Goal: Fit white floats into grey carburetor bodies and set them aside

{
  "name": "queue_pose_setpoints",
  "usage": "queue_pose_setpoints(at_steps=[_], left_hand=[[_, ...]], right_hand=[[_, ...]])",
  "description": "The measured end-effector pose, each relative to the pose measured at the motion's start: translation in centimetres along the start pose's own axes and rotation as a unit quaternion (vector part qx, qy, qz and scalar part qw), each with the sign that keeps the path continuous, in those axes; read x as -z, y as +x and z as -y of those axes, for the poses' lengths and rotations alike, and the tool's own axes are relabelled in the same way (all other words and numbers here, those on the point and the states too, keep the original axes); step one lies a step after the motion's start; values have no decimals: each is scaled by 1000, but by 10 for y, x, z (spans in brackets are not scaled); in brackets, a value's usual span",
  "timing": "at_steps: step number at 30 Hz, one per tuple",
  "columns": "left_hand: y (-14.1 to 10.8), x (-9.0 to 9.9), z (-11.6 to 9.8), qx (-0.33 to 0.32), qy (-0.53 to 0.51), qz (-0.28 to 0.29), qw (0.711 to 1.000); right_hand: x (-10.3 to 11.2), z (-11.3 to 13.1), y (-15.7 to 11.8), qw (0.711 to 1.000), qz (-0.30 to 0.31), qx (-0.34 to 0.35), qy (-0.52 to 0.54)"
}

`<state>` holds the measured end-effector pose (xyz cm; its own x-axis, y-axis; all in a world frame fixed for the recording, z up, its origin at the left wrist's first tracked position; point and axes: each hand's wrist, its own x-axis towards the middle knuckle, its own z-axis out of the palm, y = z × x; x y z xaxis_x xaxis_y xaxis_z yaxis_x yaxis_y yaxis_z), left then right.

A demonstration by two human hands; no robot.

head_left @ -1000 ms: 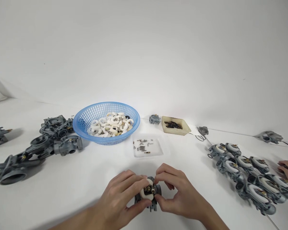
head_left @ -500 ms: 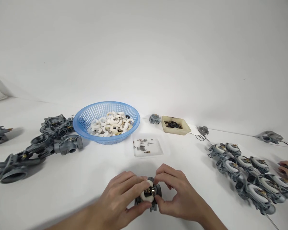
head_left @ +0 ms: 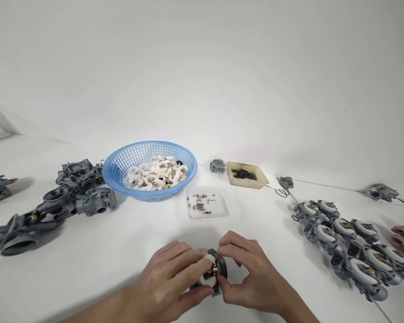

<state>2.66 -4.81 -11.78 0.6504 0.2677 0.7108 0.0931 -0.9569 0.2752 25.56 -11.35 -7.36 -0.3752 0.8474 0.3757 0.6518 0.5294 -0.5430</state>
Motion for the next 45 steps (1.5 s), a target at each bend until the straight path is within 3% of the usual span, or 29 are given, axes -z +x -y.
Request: queue_pose_setpoints(at_steps=[7,18,35,45], left_hand=[[-3,-3,-2,30,0,-15,999],[-1,-3,0,20,4,-27,999],[0,-4,0,9,-4,-28,1000],[-2,-4,0,-6,16,-20,1000]], right_hand=[[5,0,-1,999,34,-3,0],[10,2,3,999,28,-28,33],[8,-4,0,997,76,-17,25],[6,-2,0,998,57,-11,16]])
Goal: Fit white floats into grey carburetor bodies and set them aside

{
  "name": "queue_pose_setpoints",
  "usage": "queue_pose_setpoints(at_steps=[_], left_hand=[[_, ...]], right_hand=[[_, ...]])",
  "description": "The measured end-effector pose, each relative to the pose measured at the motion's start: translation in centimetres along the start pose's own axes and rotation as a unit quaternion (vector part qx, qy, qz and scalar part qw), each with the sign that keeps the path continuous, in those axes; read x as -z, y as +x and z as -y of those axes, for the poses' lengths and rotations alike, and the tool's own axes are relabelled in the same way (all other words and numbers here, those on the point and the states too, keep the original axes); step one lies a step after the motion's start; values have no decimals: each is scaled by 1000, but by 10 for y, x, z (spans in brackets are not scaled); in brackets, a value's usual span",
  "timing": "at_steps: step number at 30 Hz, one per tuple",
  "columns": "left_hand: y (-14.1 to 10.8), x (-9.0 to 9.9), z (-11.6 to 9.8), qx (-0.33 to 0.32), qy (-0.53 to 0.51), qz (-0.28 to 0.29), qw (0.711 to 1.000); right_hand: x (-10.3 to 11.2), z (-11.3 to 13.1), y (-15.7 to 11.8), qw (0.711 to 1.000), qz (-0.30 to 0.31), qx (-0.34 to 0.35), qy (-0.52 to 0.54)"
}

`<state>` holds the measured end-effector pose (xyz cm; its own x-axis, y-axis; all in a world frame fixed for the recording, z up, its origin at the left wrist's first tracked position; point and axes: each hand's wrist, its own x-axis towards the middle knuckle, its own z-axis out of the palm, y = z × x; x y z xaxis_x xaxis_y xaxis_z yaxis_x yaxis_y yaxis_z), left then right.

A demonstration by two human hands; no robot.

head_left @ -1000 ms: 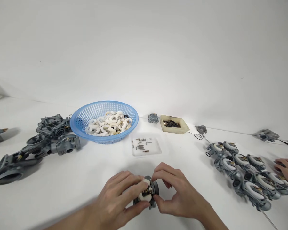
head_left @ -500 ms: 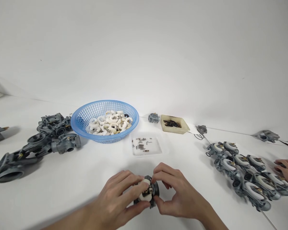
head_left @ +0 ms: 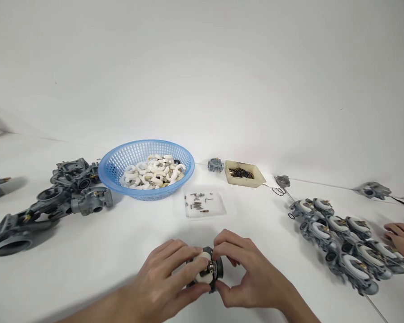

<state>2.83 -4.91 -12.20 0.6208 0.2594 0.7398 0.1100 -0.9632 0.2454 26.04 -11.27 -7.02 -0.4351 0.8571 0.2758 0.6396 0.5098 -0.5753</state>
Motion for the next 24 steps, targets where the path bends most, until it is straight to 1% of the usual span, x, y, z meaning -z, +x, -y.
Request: queue_pose_setpoints(at_steps=[3,9,14,18,22,24], left_hand=[[0,-1,-1,4,4,-7,1000],[1,-2,-1,4,3,-6,1000],[-1,-1,-1,3,5,-1,1000],[-2,-1,-1,5,-1,4,1000],[-2,-1,0,1,-7,2,1000],[-2,-1,-1,-5,-7,2,1000]], right_hand=[[-1,1,0,1000,-13,-11,6],[1,1,-3,1000,10,-7,-13],[1,-1,0,1000,5,-10,-6],[-1,-1,2,1000,-12,-9,3],[1,1,1,1000,3,-6,1],[2,2,1,1000,0,-7,-3]])
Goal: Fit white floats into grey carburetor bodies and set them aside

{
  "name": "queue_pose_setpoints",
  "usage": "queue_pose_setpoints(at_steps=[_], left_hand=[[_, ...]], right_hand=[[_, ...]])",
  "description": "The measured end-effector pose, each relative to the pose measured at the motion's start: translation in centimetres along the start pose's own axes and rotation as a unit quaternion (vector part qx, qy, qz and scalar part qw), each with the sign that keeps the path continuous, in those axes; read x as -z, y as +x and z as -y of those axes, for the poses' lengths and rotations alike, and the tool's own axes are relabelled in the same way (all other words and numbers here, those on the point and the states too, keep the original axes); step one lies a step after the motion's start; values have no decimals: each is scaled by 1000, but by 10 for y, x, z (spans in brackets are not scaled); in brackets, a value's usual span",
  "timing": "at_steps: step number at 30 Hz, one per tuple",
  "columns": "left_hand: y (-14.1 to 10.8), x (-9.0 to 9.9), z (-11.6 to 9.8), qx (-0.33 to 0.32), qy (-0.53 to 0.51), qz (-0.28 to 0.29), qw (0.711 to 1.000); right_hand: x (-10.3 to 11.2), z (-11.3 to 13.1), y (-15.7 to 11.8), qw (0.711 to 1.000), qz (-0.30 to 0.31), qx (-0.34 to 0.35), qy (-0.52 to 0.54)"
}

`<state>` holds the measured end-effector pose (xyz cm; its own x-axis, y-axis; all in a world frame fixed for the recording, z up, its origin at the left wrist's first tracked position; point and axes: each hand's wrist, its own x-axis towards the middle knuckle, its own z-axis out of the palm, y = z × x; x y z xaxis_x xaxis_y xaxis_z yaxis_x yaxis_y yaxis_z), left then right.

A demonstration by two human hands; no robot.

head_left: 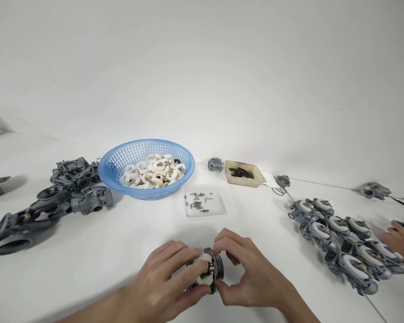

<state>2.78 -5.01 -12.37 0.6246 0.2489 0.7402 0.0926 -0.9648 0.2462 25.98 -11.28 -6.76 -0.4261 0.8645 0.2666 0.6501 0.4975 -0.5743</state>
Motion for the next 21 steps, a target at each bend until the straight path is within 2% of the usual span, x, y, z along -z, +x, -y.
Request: queue_pose_setpoints(at_steps=[8,15,21], left_hand=[[4,4,-4,-25,19,0,1000],[6,7,-6,-31,24,-1,999],[6,8,-6,-32,26,2,999]], right_hand=[[-7,0,1,999,-30,-6,10],[-2,0,0,1000,5,10,-9],[-1,2,0,1000,-8,2,-9]])
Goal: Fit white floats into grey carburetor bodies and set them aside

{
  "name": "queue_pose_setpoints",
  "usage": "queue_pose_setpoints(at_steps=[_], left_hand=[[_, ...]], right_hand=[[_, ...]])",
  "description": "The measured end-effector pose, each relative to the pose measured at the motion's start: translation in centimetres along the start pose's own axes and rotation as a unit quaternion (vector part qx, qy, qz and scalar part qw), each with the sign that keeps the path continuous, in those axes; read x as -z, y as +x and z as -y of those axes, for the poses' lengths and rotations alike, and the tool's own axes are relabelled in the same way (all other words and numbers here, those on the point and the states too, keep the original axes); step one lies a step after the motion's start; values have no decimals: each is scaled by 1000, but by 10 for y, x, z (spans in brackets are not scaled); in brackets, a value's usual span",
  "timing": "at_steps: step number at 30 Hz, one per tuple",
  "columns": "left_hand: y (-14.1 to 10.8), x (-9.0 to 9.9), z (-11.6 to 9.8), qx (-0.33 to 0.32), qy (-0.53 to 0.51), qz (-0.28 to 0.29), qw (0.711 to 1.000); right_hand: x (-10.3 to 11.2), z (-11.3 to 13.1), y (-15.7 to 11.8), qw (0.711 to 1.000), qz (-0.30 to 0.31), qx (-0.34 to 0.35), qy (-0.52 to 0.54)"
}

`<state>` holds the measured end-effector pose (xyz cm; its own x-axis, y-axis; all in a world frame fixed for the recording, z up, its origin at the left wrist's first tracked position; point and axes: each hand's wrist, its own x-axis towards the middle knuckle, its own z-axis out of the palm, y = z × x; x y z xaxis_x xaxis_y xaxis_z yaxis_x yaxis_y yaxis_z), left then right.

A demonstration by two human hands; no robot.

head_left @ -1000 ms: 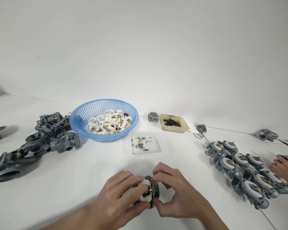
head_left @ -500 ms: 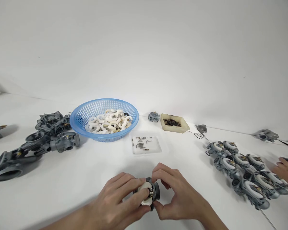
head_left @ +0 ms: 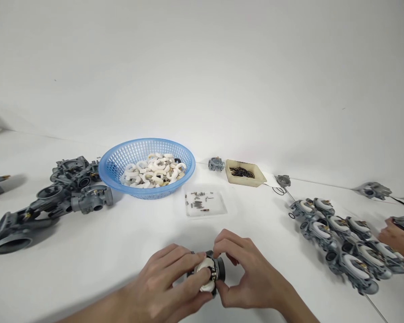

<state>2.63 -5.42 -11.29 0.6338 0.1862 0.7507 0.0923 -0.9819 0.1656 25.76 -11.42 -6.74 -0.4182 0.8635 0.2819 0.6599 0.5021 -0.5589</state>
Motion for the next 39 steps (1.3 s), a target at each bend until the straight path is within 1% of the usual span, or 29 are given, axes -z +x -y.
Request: queue_pose_setpoints(at_steps=[3,6,8,15,17,23,29,34,39], left_hand=[[2,1,0,-5,4,-4,1000],[3,1,0,-7,7,-4,1000],[2,1,0,-5,10,-3,1000],[0,-2,0,6,11,-15,1000],[-1,-2,1,7,8,-15,1000],[-4,-5,2,14,1,-9,1000],[-7,-7,4,25,3,-8,1000],[-8,-7,5,25,2,-9,1000],[-4,-3,2,9,4,-17,1000]], right_hand=[[-3,1,1,1000,-6,2,-9],[-6,1,2,999,-31,8,-12],[-7,0,2,999,-35,11,-12],[-1,-2,-1,1000,10,6,-13],[0,-1,-1,1000,14,4,-10],[0,-1,0,1000,12,10,-14],[-7,-3,-1,1000,9,-2,-14],[-9,-3,-2,1000,-9,-4,-17],[-4,-1,-2,999,21,11,-31]])
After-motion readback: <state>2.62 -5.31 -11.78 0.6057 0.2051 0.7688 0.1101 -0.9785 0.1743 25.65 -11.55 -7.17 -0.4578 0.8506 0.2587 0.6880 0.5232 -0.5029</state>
